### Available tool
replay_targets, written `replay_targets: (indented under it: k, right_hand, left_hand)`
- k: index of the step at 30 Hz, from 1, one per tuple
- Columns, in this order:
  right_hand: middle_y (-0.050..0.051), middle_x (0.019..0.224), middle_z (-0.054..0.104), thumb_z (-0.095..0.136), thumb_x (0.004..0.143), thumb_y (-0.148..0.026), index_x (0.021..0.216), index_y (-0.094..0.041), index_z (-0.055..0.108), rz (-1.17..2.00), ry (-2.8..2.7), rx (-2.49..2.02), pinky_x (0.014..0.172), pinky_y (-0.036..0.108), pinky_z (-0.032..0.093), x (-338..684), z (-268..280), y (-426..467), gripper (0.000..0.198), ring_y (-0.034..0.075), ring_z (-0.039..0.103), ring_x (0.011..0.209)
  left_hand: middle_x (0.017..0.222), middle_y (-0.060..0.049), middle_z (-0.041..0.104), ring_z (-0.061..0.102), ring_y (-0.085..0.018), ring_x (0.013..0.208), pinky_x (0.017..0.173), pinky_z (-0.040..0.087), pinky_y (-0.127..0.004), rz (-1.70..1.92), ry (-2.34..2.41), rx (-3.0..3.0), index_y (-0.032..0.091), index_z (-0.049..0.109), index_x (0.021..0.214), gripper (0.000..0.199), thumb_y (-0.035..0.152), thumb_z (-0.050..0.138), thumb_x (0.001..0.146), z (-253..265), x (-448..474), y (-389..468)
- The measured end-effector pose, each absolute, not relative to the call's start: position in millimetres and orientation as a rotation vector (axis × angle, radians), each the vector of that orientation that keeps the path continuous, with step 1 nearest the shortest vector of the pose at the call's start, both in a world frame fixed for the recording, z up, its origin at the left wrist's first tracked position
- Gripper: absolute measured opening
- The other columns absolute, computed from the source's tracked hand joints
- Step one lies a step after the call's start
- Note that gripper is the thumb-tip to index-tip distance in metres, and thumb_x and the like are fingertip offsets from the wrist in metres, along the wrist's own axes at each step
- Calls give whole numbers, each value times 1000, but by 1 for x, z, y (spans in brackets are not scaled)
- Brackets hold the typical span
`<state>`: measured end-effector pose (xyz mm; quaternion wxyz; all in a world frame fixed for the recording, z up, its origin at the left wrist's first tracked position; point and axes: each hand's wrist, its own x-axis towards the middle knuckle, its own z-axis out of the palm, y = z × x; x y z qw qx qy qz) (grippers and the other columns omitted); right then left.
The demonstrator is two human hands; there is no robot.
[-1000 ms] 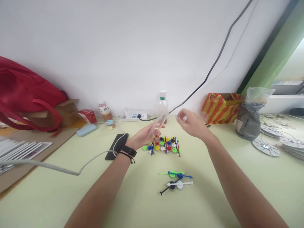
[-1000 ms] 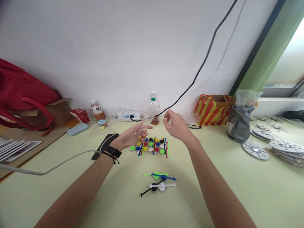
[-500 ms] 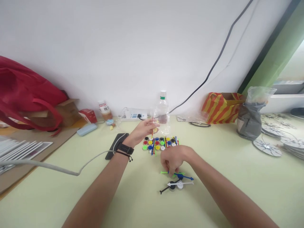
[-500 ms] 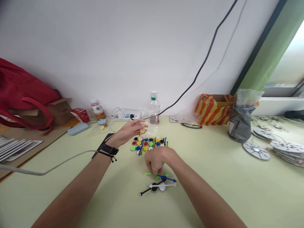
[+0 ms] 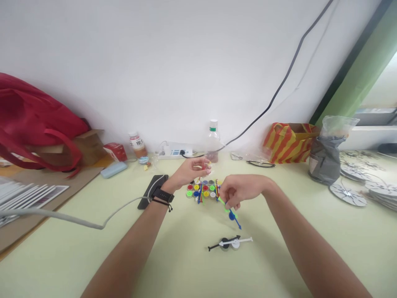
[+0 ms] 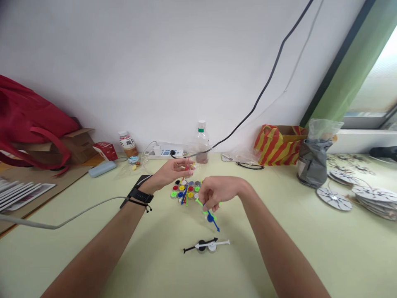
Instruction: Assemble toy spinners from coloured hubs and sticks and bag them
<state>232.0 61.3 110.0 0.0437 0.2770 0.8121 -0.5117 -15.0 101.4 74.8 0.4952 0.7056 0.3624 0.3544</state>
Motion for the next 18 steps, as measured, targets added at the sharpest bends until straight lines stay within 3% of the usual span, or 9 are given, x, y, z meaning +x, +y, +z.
replay_targets:
  k: [5,9,18]
  right_hand:
    - [5,76,72,78,82,-49,86,-17,69,-1643,3212,1405,68,29,58,262,146,51,33,18,70,71]
    - [5,77,70,80,82,-48,84,-20,69,-1270,3715,1974,66,33,61,264,152,48,31,19,70,69]
    - [3,74,70,67,91,-37,84,-20,67,-665,3657,1936,63,29,56,245,138,52,18,18,67,68]
  left_hand:
    - [112,-12,72,70,-26,99,78,56,-34,830,913,1796,18,71,115,47,43,83,78,77,-15,100]
    - [116,-13,73,70,-27,102,85,56,-38,788,874,1851,17,70,117,47,44,82,80,76,-14,101]
    - [114,-11,74,71,-26,106,92,56,-39,792,766,1903,18,69,121,48,40,82,81,76,-8,99]
